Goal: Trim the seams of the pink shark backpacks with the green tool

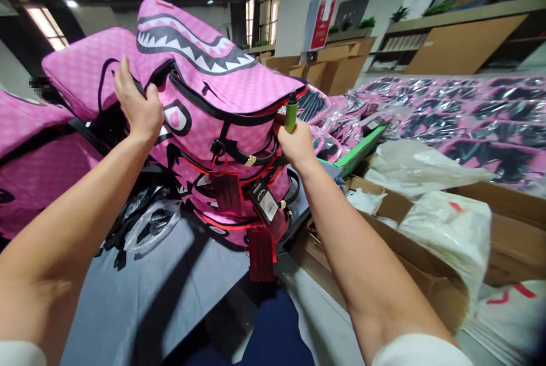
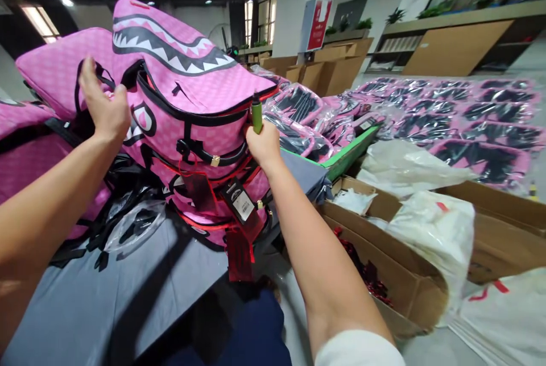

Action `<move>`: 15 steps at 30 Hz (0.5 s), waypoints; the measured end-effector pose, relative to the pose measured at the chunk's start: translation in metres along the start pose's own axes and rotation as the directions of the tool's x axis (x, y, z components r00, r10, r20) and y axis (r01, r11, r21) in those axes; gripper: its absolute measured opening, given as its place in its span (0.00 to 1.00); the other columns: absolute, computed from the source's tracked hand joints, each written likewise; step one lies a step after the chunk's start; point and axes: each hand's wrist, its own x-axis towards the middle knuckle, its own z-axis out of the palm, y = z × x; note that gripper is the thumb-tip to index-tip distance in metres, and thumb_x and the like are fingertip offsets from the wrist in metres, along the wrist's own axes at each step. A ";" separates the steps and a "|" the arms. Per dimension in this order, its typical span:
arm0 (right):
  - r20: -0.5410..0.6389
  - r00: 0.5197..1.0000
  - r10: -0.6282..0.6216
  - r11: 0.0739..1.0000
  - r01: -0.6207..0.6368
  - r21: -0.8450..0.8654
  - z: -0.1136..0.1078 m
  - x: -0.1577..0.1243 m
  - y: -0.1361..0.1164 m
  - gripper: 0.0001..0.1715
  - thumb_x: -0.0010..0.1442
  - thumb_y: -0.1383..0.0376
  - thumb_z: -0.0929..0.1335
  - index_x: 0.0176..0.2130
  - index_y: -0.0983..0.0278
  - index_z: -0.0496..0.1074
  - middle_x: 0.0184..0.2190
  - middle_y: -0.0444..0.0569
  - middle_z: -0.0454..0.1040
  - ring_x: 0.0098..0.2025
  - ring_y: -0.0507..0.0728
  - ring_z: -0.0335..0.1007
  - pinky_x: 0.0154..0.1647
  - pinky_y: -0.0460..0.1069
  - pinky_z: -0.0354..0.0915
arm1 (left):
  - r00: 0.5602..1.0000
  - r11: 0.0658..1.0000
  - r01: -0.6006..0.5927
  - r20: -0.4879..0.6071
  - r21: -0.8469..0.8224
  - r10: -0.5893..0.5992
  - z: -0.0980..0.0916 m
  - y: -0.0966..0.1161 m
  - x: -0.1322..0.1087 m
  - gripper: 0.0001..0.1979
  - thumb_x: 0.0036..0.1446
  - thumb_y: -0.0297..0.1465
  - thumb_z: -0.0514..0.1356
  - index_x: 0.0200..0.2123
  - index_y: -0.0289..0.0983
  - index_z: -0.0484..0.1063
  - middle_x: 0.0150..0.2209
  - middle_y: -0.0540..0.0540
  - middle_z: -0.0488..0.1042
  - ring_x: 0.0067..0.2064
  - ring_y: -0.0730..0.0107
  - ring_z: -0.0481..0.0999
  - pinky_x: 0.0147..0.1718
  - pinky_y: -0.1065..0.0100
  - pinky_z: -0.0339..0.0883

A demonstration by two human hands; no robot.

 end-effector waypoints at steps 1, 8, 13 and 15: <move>0.032 0.999 0.018 0.996 -0.021 0.085 -0.002 0.001 0.002 0.11 0.53 0.60 0.68 0.33 0.66 0.76 0.27 0.45 0.74 0.35 0.56 0.69 0.43 0.53 0.69 | 0.988 0.991 -0.134 -0.072 -0.009 0.133 -0.007 0.013 -0.005 0.33 0.62 0.31 0.54 0.66 0.27 0.46 0.70 0.37 0.50 0.71 0.64 0.47 0.70 0.57 0.38; 0.011 1.000 -0.012 0.984 0.009 0.180 -0.023 -0.012 0.034 0.23 0.60 0.54 0.67 0.49 0.65 0.74 0.39 0.48 0.79 0.40 0.57 0.73 0.43 0.57 0.72 | 0.536 0.734 -0.673 0.626 -0.088 0.567 -0.020 0.111 -0.051 0.43 0.49 0.54 0.65 0.64 0.41 0.60 0.56 0.40 0.71 0.64 0.41 0.64 0.63 0.46 0.52; 0.062 0.987 -0.150 0.955 0.161 -0.250 -0.039 -0.050 0.057 0.12 0.53 0.70 0.66 0.39 0.64 0.74 0.40 0.54 0.77 0.47 0.65 0.70 0.53 0.64 0.64 | 0.811 0.866 -0.420 0.541 0.273 0.222 -0.011 0.114 -0.059 0.25 0.52 0.49 0.65 0.51 0.44 0.73 0.40 0.42 0.77 0.51 0.44 0.75 0.49 0.52 0.64; 0.176 0.964 -0.200 0.883 0.255 -0.394 -0.042 -0.058 0.058 0.19 0.46 0.75 0.65 0.39 0.64 0.74 0.42 0.56 0.76 0.51 0.68 0.67 0.57 0.67 0.58 | 0.840 0.876 -0.382 0.504 0.293 0.198 -0.008 0.113 -0.058 0.20 0.52 0.49 0.65 0.42 0.43 0.76 0.38 0.42 0.78 0.50 0.46 0.75 0.47 0.52 0.64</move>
